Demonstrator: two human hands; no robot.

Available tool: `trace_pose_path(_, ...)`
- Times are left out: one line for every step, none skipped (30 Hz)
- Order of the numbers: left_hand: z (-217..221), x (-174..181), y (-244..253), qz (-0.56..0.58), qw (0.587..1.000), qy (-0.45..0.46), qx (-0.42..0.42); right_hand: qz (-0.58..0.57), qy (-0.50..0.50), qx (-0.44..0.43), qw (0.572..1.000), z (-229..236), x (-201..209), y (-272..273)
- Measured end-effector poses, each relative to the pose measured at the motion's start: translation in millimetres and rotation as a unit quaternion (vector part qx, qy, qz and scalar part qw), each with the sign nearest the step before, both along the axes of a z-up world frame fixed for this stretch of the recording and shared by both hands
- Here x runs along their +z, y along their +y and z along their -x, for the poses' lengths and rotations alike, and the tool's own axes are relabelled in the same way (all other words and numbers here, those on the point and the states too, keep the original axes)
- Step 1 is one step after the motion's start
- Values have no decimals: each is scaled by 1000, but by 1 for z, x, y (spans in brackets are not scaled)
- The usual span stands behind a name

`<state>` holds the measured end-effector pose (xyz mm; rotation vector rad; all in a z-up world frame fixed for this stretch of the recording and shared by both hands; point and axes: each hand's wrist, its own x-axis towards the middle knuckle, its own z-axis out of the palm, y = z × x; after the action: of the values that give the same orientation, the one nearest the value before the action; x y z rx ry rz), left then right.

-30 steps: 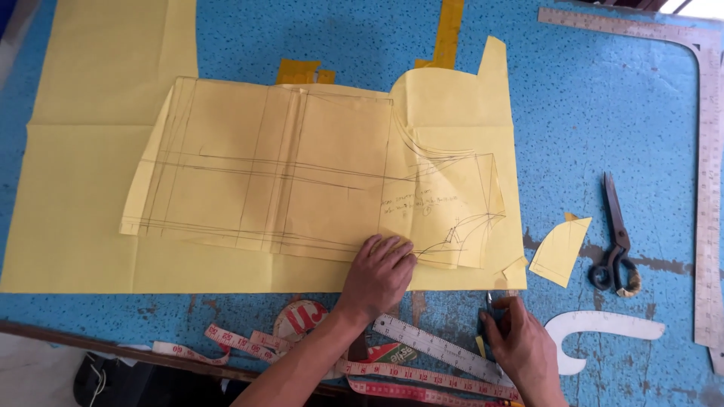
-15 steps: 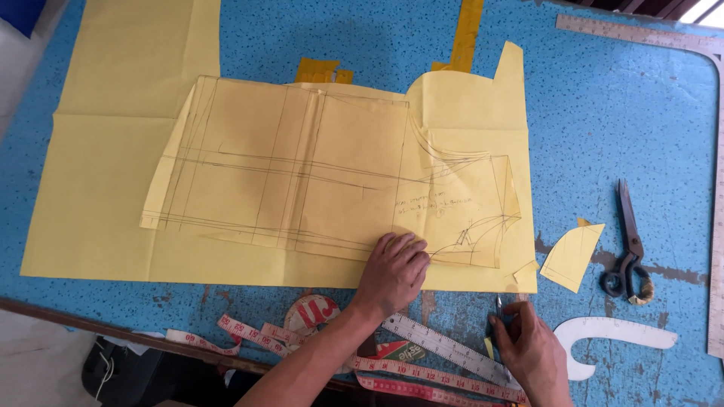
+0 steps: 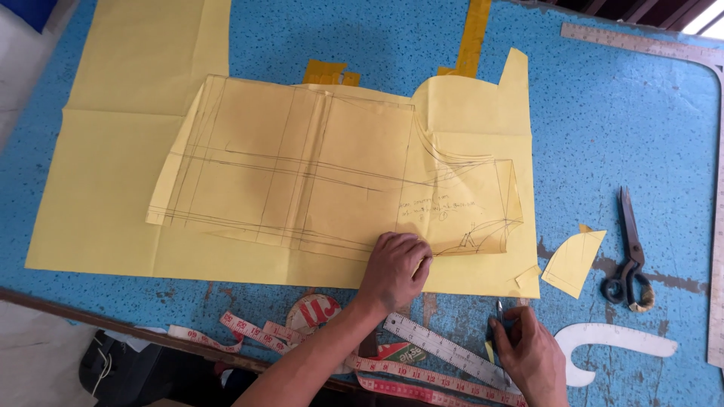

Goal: The person draws lines and curves on a large sheet of yellow paper using a ruler, pencil, and French curve. They measure and mark the paper to create a pattern, occasionally folding the paper to align sections.

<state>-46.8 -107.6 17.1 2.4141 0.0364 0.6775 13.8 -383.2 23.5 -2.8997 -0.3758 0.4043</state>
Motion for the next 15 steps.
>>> trace_pose_path(-4, 6, 0, -2, 1000, -2, 4, -2, -2, 4, 1000, -3, 3, 0)
trace_pose_path(-7, 12, 0, 48, 999, 25, -5, -17, 28, -17, 999, -5, 5, 0)
trace_pose_path(-8, 18, 0, 99, 994, 53, -12, -31, 60, -35, 997, -7, 8, 1)
trace_pose_path(-14, 35, -5, 98, 994, 51, -5, -31, 60, -27, 997, -11, 9, -4)
trace_pose_path(-21, 52, -9, 136, 990, 1, -25, -35, 80, -35, 996, -16, 9, -7)
trace_pose_path(-26, 69, -11, 172, 983, -51, -46, -38, 100, -44, 993, -22, 9, -9)
trace_pose_path(-33, 88, -23, 173, 983, -53, -35, -36, 100, -33, 994, -28, 6, -13)
trace_pose_path(-40, 106, -33, 226, 973, -7, -48, -49, 70, -27, 996, -34, 3, -16)
trace_pose_path(-48, 125, -42, 277, 958, 38, -62, -64, 40, -20, 997, -42, 1, -18)
trace_pose_path(-50, 143, -51, 278, 959, 33, -51, -63, 39, -8, 997, -52, -12, -30)
trace_pose_path(-53, 160, -60, 377, 918, 21, -123, -94, -7, -30, 995, -63, -26, -41)
trace_pose_path(-56, 177, -69, 468, 862, 7, -195, -126, -52, -51, 989, -74, -39, -53)
trace_pose_path(-53, 198, -59, 467, 864, 3, -189, -128, -52, -44, 989, -64, 2, -13)
trace_pose_path(-49, 219, -50, 478, 858, 3, -185, -167, -90, -40, 981, -48, 47, 18)
trace_pose_path(-46, 240, -43, 489, 852, 5, -184, -206, -126, -41, 970, -24, 97, 46)
